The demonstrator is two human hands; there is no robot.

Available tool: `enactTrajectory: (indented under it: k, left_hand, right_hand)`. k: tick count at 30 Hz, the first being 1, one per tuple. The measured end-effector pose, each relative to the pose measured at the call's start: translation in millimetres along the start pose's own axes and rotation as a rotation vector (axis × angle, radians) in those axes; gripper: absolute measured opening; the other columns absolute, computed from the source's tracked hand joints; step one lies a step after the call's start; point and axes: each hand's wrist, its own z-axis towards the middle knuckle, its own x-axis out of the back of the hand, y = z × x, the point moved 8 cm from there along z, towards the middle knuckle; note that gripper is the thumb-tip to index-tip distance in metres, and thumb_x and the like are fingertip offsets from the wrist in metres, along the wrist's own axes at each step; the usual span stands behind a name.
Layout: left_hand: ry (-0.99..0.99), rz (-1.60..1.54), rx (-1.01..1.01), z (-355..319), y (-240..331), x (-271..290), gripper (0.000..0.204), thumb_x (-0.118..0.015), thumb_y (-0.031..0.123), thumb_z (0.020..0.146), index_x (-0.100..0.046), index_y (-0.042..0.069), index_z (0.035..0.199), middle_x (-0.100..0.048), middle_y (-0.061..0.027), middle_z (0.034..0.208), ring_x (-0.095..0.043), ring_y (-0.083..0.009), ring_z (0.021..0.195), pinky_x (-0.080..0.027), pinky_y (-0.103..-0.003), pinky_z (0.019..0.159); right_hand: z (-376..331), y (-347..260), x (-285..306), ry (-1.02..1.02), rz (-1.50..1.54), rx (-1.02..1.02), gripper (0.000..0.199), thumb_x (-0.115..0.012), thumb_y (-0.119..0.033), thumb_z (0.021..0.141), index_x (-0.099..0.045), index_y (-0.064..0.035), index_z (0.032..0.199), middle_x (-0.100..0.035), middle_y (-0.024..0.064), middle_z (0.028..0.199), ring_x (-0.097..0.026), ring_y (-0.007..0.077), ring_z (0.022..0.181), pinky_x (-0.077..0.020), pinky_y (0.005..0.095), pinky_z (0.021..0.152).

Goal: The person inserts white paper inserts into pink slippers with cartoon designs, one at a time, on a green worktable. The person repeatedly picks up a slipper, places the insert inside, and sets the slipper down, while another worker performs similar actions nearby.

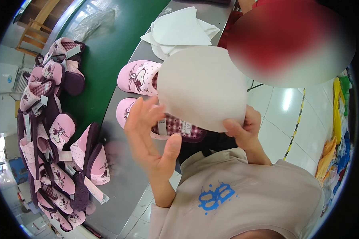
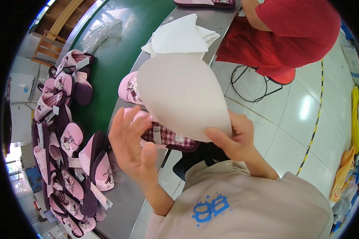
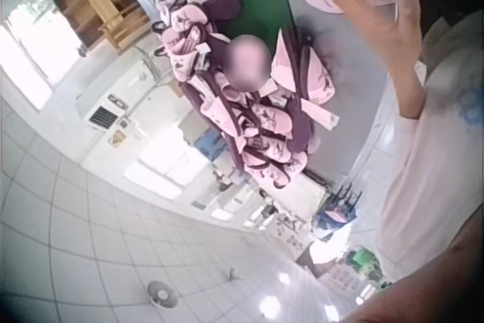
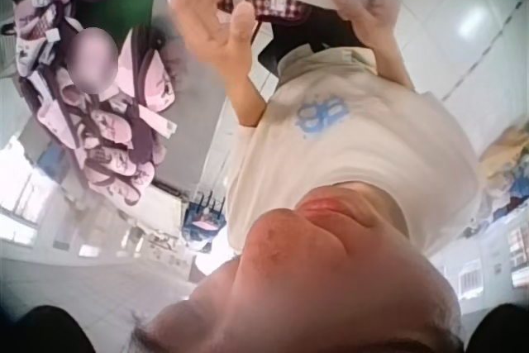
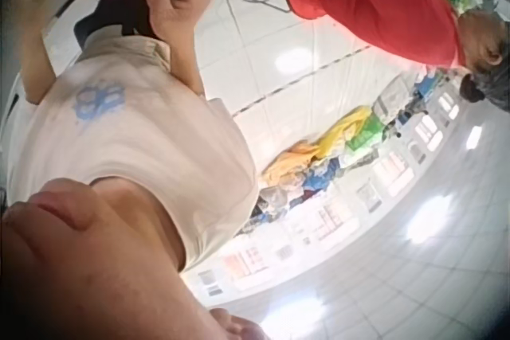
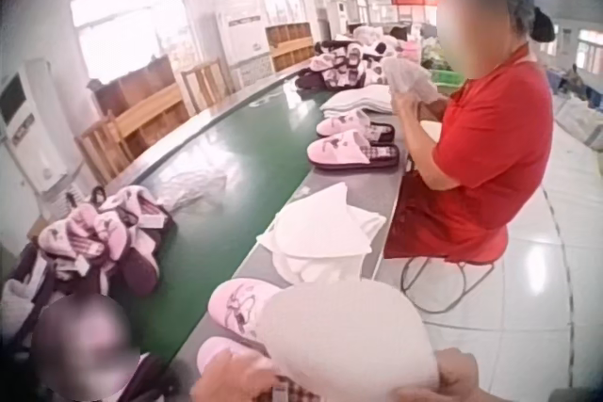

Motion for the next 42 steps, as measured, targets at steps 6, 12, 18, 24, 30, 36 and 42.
enactTrajectory:
  k: [6, 12, 18, 24, 30, 36, 42]
  left_hand:
    - [-0.097, -0.070, 0.147, -15, -3, -5, 0.066, -0.078, 0.005, 0.088, -0.050, -0.007, 0.147, -0.072, -0.0195, 0.122, -0.070, -0.0174, 0.077, -0.054, -0.024, 0.065]
    - [-0.086, -0.108, 0.140, -18, -3, -7, 0.057, -0.081, 0.006, 0.087, -0.059, -0.007, 0.138, -0.073, -0.0167, 0.113, -0.062, -0.0088, 0.070, -0.047, -0.022, 0.060]
    - [-0.051, 0.165, 0.165, -37, 1, 1, 0.032, -0.076, 0.008, 0.093, -0.070, -0.008, 0.121, -0.076, -0.0095, 0.102, -0.067, -0.0125, 0.084, -0.052, -0.027, 0.076]
    - [-0.177, -0.237, 0.324, -44, 6, -9, 0.039, -0.079, 0.010, 0.088, -0.071, -0.010, 0.121, -0.077, -0.0111, 0.102, -0.071, -0.0181, 0.094, -0.054, -0.031, 0.085]
    - [-0.385, -0.300, 0.385, -57, -6, -29, 0.116, -0.092, 0.038, 0.065, -0.038, -0.005, 0.157, -0.051, -0.0239, 0.153, -0.060, -0.0328, 0.131, -0.048, -0.045, 0.106]
    - [-0.600, -0.557, 0.160, -48, -5, -42, 0.143, -0.093, 0.031, 0.066, 0.003, 0.007, 0.170, -0.052, -0.0306, 0.148, -0.068, -0.0407, 0.119, -0.057, -0.048, 0.097]
    - [0.028, -0.530, 0.119, -33, 13, -1, 0.127, -0.083, 0.032, 0.081, 0.001, 0.003, 0.171, -0.046, -0.0403, 0.151, -0.061, -0.0458, 0.130, -0.060, -0.050, 0.098]
  right_hand:
    - [-8, 5, 44, 0.079, 0.074, -0.083, 0.042, -0.077, -0.036, 0.100, -0.074, 0.0059, 0.102, -0.069, 0.0051, 0.074, -0.054, 0.0074, 0.051, -0.0394, 0.0224, 0.047]
    - [-12, 24, 46, -0.256, 0.219, -0.141, 0.032, -0.077, -0.025, 0.099, -0.075, 0.0072, 0.102, -0.070, 0.0040, 0.077, -0.051, 0.0053, 0.058, -0.0391, 0.0254, 0.052]
    - [-2, 11, 13, -0.102, -0.059, -0.069, 0.030, -0.074, -0.014, 0.101, -0.072, 0.0013, 0.126, -0.075, 0.0057, 0.102, -0.065, 0.0085, 0.091, -0.0495, 0.0236, 0.080]
    - [0, 10, 17, 0.066, 0.372, -0.098, 0.030, -0.063, -0.018, 0.109, -0.062, 0.0009, 0.133, -0.076, 0.0096, 0.115, -0.072, 0.0122, 0.102, -0.0561, 0.0282, 0.088]
    - [-33, 38, -27, -0.244, 0.572, -0.512, 0.022, -0.057, -0.020, 0.111, -0.063, -0.0027, 0.123, -0.071, 0.0018, 0.106, -0.065, 0.0051, 0.094, -0.0521, 0.0242, 0.080]
    - [-67, 44, -74, -0.221, 0.673, -0.908, 0.025, -0.057, -0.024, 0.113, -0.069, -0.0027, 0.118, -0.070, -0.0003, 0.105, -0.062, 0.0043, 0.096, -0.0500, 0.0234, 0.083]
    - [-42, 44, -49, -0.343, 0.736, -0.671, 0.041, -0.060, -0.033, 0.107, -0.062, 0.0001, 0.130, -0.072, 0.0059, 0.107, -0.068, 0.0136, 0.095, -0.0527, 0.0285, 0.086]
